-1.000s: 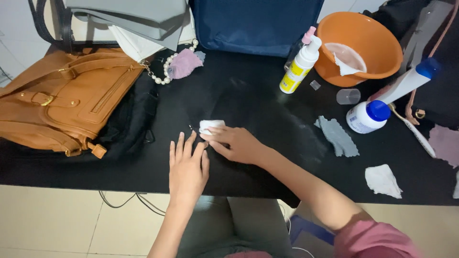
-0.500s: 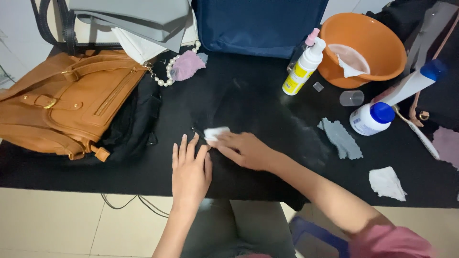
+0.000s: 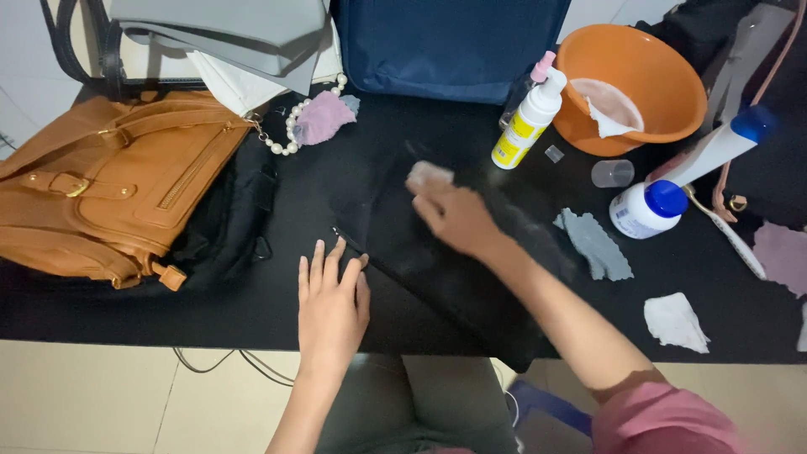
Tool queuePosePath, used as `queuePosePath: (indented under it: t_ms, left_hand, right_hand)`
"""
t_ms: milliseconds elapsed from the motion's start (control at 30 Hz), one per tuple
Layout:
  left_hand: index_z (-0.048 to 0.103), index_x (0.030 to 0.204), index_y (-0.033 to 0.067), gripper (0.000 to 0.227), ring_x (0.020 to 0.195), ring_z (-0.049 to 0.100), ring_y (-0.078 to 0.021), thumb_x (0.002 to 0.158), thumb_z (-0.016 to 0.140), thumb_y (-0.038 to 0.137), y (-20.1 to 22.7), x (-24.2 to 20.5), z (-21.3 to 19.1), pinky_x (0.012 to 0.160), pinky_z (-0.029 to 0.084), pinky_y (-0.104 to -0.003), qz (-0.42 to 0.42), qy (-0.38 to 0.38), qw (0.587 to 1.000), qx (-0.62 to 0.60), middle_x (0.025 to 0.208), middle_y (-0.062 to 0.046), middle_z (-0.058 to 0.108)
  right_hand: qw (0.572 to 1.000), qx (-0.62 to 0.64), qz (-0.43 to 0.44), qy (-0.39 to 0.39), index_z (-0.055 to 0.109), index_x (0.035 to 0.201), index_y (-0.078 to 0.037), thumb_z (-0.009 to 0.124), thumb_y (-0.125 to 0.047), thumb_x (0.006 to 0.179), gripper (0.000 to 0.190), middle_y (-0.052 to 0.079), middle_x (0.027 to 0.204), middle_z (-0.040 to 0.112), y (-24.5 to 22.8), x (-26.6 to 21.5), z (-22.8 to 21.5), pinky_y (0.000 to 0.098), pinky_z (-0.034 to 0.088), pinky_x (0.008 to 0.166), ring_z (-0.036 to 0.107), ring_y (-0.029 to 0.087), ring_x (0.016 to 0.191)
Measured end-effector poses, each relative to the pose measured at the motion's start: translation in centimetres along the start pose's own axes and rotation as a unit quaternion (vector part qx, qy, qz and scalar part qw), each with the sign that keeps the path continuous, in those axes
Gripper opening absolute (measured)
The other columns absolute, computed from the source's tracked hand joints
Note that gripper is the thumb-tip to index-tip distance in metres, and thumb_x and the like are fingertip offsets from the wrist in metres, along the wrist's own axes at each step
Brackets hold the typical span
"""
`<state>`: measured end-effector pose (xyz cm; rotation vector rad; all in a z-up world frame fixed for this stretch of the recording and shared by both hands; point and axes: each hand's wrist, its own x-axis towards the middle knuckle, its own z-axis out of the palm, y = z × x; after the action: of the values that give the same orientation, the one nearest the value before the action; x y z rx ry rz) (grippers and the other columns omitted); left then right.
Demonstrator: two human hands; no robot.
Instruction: The person cleans a black leather pouch by wiping it with a cloth and then inspects and sprays a white leather pouch with a cleaning solution.
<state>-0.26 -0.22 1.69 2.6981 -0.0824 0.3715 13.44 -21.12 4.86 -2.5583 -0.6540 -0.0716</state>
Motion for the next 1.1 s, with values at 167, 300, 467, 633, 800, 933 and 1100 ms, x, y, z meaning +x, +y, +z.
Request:
queuePosePath:
  t_ms: [167, 300, 467, 633, 800, 933, 1100]
  left_hand:
    - [0.065, 0.122, 0.0216, 0.023, 0.145, 0.043, -0.0394, 0.102, 0.053, 0.02, -0.4, -0.1, 0.7, 0.122, 0.025, -0.058, -0.003, -0.005, 1.0, 0.009, 0.143, -0.014, 0.058]
    - [0.065, 0.122, 0.0223, 0.023, 0.146, 0.042, -0.0391, 0.103, 0.053, 0.021, -0.3, 0.1, 0.3, 0.122, 0.025, -0.058, -0.004, -0.014, 1.0, 0.008, 0.142, -0.013, 0.058]
    - [0.065, 0.125, 0.022, 0.026, 0.145, 0.042, -0.0412, 0.103, 0.052, 0.019, -0.2, 0.1, 0.3, 0.121, 0.025, -0.059, 0.008, -0.011, 1.0, 0.012, 0.142, -0.015, 0.058]
    - [0.065, 0.127, 0.0215, 0.027, 0.145, 0.042, -0.0413, 0.104, 0.05, 0.02, -0.2, 0.0, 0.4, 0.121, 0.024, -0.059, 0.007, -0.012, 1.0, 0.011, 0.143, -0.015, 0.058]
    - [0.064, 0.121, 0.0214, 0.023, 0.147, 0.04, -0.0393, 0.101, 0.055, 0.021, -0.5, 0.0, 0.6, 0.122, 0.025, -0.057, 0.007, -0.008, 1.0, 0.023, 0.145, -0.013, 0.056]
    - [0.068, 0.122, 0.0226, 0.024, 0.146, 0.043, -0.04, 0.1, 0.058, 0.019, -0.5, 0.2, 0.6, 0.121, 0.025, -0.058, -0.001, -0.01, 1.0, 0.012, 0.142, -0.014, 0.059]
    - [0.066, 0.127, 0.0206, 0.028, 0.146, 0.041, -0.0411, 0.101, 0.054, 0.017, -0.3, 0.1, 0.2, 0.121, 0.025, -0.06, 0.005, -0.018, 1.0, 0.01, 0.144, -0.016, 0.057]
  right_hand:
    - [0.988, 0.099, -0.098, -0.073, 0.072, 0.124, -0.015, 0.05, -0.04, 0.103, 0.039, 0.017, 0.127, 0.071, -5.4, -4.7, 1.5, 0.0476, 0.054, 0.097, 0.069, 0.038, 0.113]
    - [0.988, 0.02, -0.153, -0.003, 0.077, 0.111, -0.005, 0.054, -0.034, 0.104, 0.037, 0.023, 0.112, 0.076, -2.8, -6.5, 1.9, 0.0453, 0.058, 0.087, 0.073, 0.039, 0.104]
    - [0.997, -0.059, 0.036, 0.031, 0.076, 0.119, -0.004, 0.051, -0.042, 0.104, 0.048, 0.022, 0.102, 0.076, 2.8, -1.2, -0.3, 0.0522, 0.056, 0.086, 0.073, 0.043, 0.097]
    - [0.991, -0.116, 0.054, 0.039, 0.08, 0.104, -0.013, 0.045, -0.053, 0.103, 0.053, 0.018, 0.087, 0.077, 0.5, 1.0, 2.2, 0.051, 0.058, 0.077, 0.075, 0.04, 0.086]
    - [0.989, 0.049, -0.12, -0.075, 0.065, 0.14, -0.02, 0.049, -0.038, 0.103, 0.044, 0.018, 0.129, 0.071, -6.5, -4.9, 3.7, 0.0478, 0.055, 0.093, 0.069, 0.038, 0.114]
    - [0.996, -0.006, -0.08, -0.039, 0.075, 0.119, -0.01, 0.048, -0.044, 0.103, 0.046, 0.022, 0.106, 0.076, 1.9, -2.2, 5.3, 0.0506, 0.058, 0.083, 0.073, 0.042, 0.096]
    - [0.986, -0.14, 0.028, 0.086, 0.079, 0.11, -0.014, 0.049, -0.043, 0.105, 0.043, 0.018, 0.082, 0.076, 4.2, 4.1, 2.9, 0.0493, 0.056, 0.072, 0.073, 0.041, 0.078]
